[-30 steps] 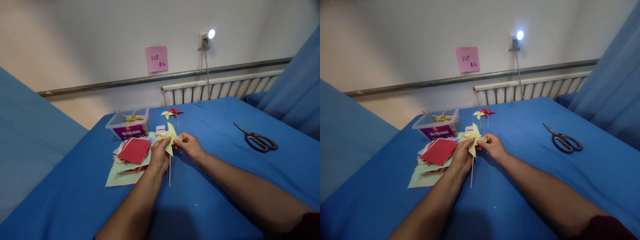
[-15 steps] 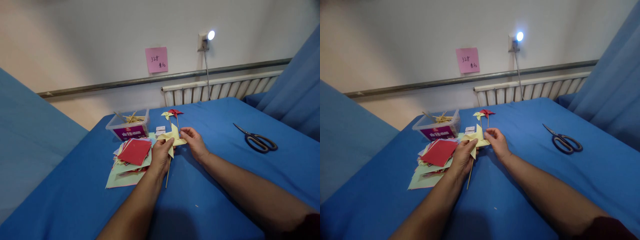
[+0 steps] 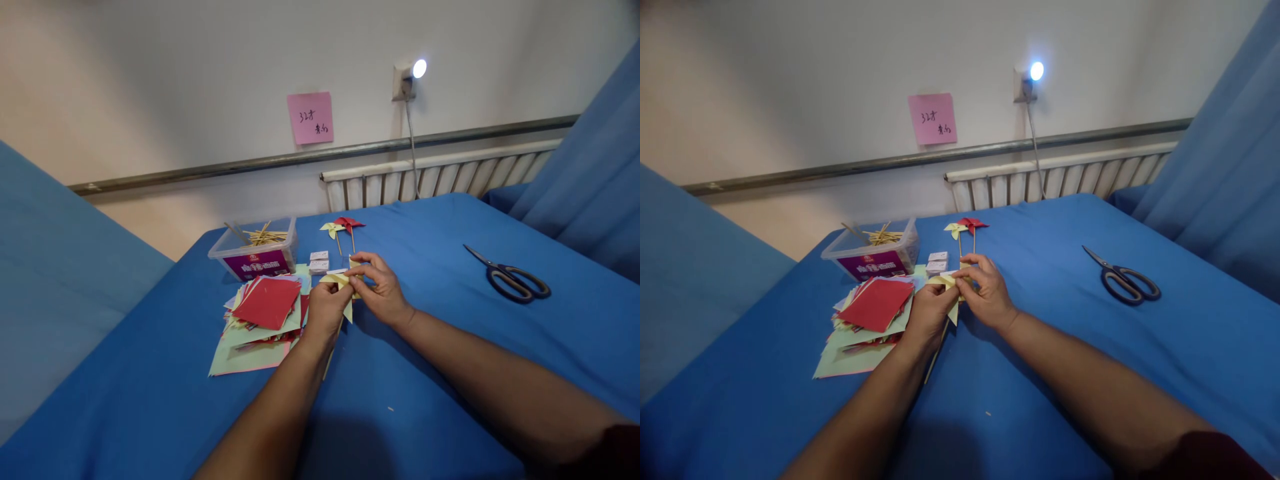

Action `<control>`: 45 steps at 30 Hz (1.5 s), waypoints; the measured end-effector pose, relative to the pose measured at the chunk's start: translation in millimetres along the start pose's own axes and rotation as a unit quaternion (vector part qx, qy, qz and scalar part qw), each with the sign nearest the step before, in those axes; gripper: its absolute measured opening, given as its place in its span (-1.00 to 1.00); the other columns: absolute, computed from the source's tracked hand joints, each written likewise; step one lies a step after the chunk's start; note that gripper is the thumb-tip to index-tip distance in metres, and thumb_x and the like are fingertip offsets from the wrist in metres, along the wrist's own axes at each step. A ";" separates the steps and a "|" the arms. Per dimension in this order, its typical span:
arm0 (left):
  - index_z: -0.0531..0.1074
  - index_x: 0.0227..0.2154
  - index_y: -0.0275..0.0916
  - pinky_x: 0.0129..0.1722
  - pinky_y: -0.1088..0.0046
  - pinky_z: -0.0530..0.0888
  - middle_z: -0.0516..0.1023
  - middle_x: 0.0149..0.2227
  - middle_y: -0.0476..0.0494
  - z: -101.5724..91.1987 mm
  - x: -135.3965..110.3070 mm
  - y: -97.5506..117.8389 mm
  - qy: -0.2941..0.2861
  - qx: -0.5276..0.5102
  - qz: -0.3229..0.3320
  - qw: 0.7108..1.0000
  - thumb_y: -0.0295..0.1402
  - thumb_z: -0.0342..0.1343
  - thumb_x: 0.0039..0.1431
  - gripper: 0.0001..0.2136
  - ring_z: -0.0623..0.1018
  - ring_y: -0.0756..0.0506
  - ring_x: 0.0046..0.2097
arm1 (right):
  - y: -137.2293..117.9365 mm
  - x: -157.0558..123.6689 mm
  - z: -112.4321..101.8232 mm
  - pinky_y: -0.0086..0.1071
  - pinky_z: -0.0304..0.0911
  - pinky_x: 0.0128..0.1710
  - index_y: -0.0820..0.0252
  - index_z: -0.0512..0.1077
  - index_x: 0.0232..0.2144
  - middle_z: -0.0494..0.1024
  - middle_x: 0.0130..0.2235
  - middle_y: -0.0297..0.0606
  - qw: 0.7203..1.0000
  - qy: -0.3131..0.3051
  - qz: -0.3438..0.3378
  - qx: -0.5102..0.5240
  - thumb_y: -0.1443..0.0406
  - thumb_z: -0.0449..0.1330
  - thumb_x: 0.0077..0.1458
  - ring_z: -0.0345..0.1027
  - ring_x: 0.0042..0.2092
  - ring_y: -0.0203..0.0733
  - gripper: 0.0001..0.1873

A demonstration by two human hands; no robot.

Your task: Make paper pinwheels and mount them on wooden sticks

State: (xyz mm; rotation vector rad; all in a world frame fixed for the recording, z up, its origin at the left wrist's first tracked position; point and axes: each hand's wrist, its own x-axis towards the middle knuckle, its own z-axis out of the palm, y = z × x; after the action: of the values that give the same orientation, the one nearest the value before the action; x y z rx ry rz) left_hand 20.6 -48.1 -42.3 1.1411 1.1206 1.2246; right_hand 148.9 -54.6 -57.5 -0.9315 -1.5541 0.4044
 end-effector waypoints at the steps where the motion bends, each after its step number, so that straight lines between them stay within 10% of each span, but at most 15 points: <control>1: 0.58 -0.46 -0.33 -0.39 0.50 0.38 0.58 -0.46 -0.10 0.1 0.2 -0.5 -0.002 -0.008 -0.002 1.000 -0.37 0.32 -0.21 -0.81 0.50 -0.05 -0.42 | -0.2 0.1 0.4 -0.15 0.21 0.09 0.00 0.53 -0.24 0.40 0.00 -0.22 1.000 0.001 0.004 0.005 0.34 0.16 0.10 0.30 0.05 -0.10 -0.80; 9: 0.56 -0.37 -0.34 -0.31 0.38 0.44 0.61 -0.41 -0.19 1.5 -4.2 2.5 -0.047 -0.133 -0.079 0.987 -0.32 0.38 -0.24 -0.69 0.56 -0.10 -0.41 | 5.8 4.3 2.7 -0.20 0.27 -0.07 0.06 0.45 -0.13 0.44 -0.06 -0.19 0.974 0.113 0.172 0.099 0.13 0.25 0.00 0.34 -0.06 -0.09 -0.65; 15: 0.57 -0.37 -0.36 -0.32 0.43 0.43 0.60 -0.42 -0.17 -0.1 -2.8 5.5 -0.029 -0.161 -0.082 0.983 -0.38 0.35 -0.21 -0.74 0.53 -0.05 -0.43 | 9.1 1.5 10.7 -0.39 0.16 -0.44 0.16 0.44 -0.48 0.42 -0.51 -0.36 0.919 0.004 0.313 0.241 0.02 0.32 -0.10 0.24 -0.45 -0.28 -0.66; 45: 0.50 -0.39 -0.35 -0.43 0.53 0.49 0.56 -0.48 -0.09 -4.8 1.8 -2.4 -0.079 -0.228 -0.160 0.957 -0.42 0.36 -0.10 -0.79 0.52 0.01 -0.47 | 9.7 9.1 -0.7 -0.41 0.24 -0.37 0.22 0.53 -0.36 0.59 -0.36 -0.28 0.795 -0.007 0.403 0.454 0.28 0.39 -0.14 0.38 -0.41 -0.31 -0.77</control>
State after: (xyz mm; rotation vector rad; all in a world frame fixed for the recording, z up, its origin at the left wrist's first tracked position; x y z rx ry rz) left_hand 16.2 -46.2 -45.3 0.6626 0.8070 1.0436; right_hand 153.1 -42.0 -58.2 -0.7381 -0.6898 1.6038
